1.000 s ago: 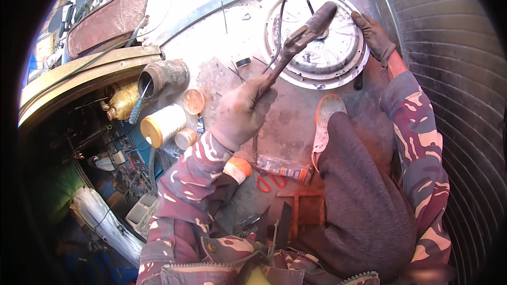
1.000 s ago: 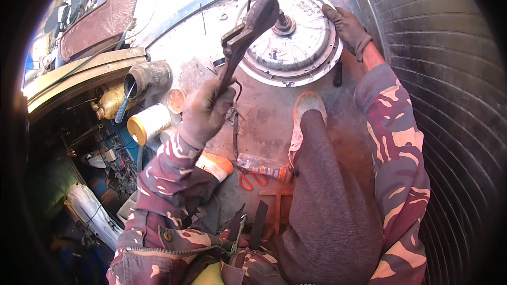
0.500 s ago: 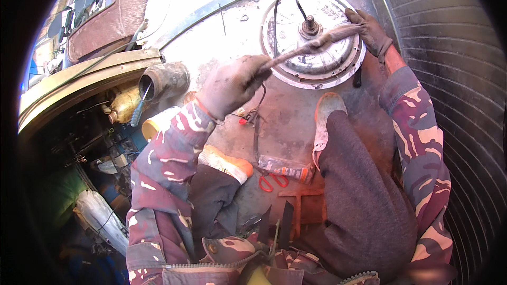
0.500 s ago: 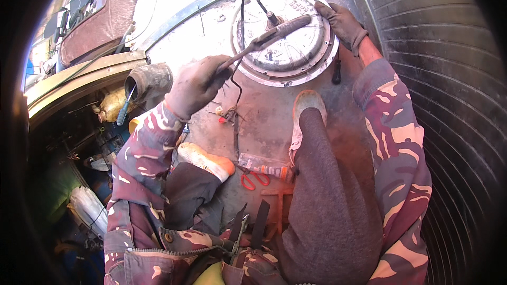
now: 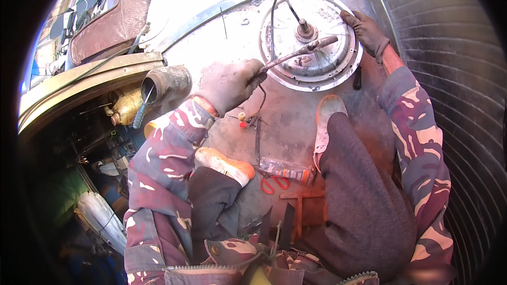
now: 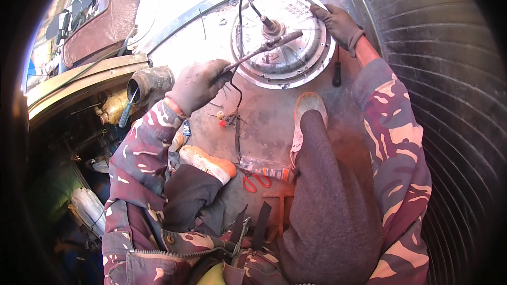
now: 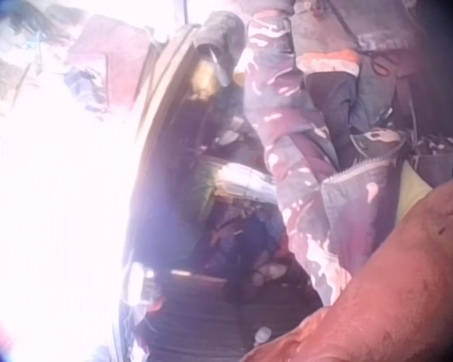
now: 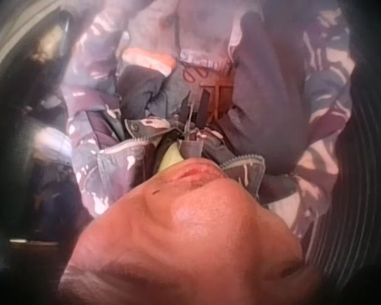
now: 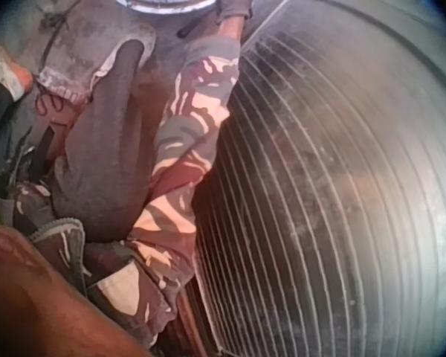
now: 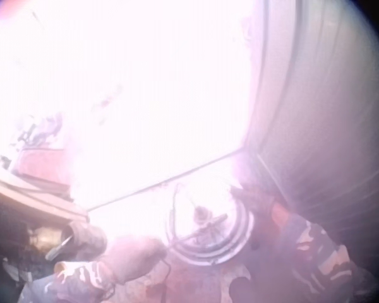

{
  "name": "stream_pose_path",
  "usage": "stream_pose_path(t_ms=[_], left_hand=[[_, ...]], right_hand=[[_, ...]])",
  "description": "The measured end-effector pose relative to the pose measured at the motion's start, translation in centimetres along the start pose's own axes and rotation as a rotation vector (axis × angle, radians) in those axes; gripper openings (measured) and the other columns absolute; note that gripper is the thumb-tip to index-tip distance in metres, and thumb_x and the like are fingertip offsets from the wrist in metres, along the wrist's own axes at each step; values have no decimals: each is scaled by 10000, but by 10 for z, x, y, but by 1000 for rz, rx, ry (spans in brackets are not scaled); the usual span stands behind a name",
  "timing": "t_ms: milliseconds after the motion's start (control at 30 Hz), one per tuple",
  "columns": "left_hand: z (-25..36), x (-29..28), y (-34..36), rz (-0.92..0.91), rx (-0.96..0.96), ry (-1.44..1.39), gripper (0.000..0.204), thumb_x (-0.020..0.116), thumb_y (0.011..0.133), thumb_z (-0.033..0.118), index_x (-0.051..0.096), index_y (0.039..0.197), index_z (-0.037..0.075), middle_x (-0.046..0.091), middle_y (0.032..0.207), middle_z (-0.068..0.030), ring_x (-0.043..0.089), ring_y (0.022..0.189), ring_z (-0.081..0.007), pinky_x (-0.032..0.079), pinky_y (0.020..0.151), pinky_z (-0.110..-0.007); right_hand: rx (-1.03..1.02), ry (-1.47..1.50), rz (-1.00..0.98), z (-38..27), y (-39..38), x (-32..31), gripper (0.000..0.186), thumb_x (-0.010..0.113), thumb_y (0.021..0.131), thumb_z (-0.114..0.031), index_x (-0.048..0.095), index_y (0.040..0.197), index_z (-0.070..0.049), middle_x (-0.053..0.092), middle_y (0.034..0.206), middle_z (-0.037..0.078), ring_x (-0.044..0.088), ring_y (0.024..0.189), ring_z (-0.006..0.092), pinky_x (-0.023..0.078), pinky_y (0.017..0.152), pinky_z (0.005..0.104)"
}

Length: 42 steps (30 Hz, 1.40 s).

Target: The person sits on the floor and uses a screwdriver and adjustable wrench to tighten screws on a circular motor housing. They repeatedly adjust the screws and reposition the tool while holding the motor steady.

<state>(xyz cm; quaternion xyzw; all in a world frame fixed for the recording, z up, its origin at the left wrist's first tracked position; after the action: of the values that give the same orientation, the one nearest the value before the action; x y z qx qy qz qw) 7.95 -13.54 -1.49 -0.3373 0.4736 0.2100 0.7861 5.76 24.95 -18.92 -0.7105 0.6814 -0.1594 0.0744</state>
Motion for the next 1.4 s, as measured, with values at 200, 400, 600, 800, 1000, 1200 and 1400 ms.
stream_pose_path(t_ms=[200,400,600,800,1000,1200,1400], left_hand=[[14,-7,-22,238,65,-307,255,733,1023,153,730,1252,41,758,883,-132,742,790,-298,583,732,-409],[14,-27,-28,166,-233,-633,307,703,1089,238,724,1315,32,693,847,-1,628,720,-68,520,639,-249],[-30,-50,6,153,-377,-811,355,703,1071,358,731,1235,44,667,816,4,584,665,-67,472,589,-248],[-44,-34,20,-204,-386,-685,321,695,1077,343,710,1171,36,670,801,-10,626,709,-105,523,649,-297],[-45,-24,3,-345,-258,-528,305,700,1074,341,718,1181,56,672,791,-16,642,725,-121,541,681,-322],[-36,10,-21,-227,-219,-477,225,701,1075,218,708,1219,45,650,859,-12,610,776,-104,536,727,-301],[-27,14,-22,-157,-241,-602,264,692,1079,210,712,1290,53,658,889,0,609,773,-99,540,740,-291]], right_hand=[[-28,-38,-25,-1,-7,0,582,679,1100,-432,638,1404,62,750,1217,104,703,1062,145,576,944,303],[-7,-35,-69,-2,-5,-1,575,668,1108,-417,628,1420,64,746,1228,106,693,1090,149,567,968,305],[-58,-89,-94,-10,-17,1,609,672,1103,-443,617,1443,60,722,1258,93,663,1135,138,542,1005,302],[-123,-220,-137,-20,-21,1,624,693,1094,-399,579,1503,59,711,1324,114,655,1197,154,520,1055,302],[-117,-242,-139,-24,-10,7,671,754,1056,-371,565,1509,85,716,1347,155,672,1210,176,546,1043,308],[-91,-270,-132,-28,-8,10,728,790,1024,-419,576,1506,82,724,1342,161,680,1199,182,557,1030,310],[-123,-303,-118,-32,-7,12,664,791,1027,-396,616,1482,56,740,1311,145,686,1179,178,559,1021,308]])
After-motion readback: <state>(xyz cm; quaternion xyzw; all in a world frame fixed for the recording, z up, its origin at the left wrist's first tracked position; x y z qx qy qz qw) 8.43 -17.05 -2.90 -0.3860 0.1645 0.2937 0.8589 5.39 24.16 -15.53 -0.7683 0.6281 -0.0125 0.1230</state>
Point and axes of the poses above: each hand's wrist, its own y-axis towards the middle knuckle, its own x-axis out of the palm, z = x × y, the point moved 1 cm from there along y, towards the middle knuckle
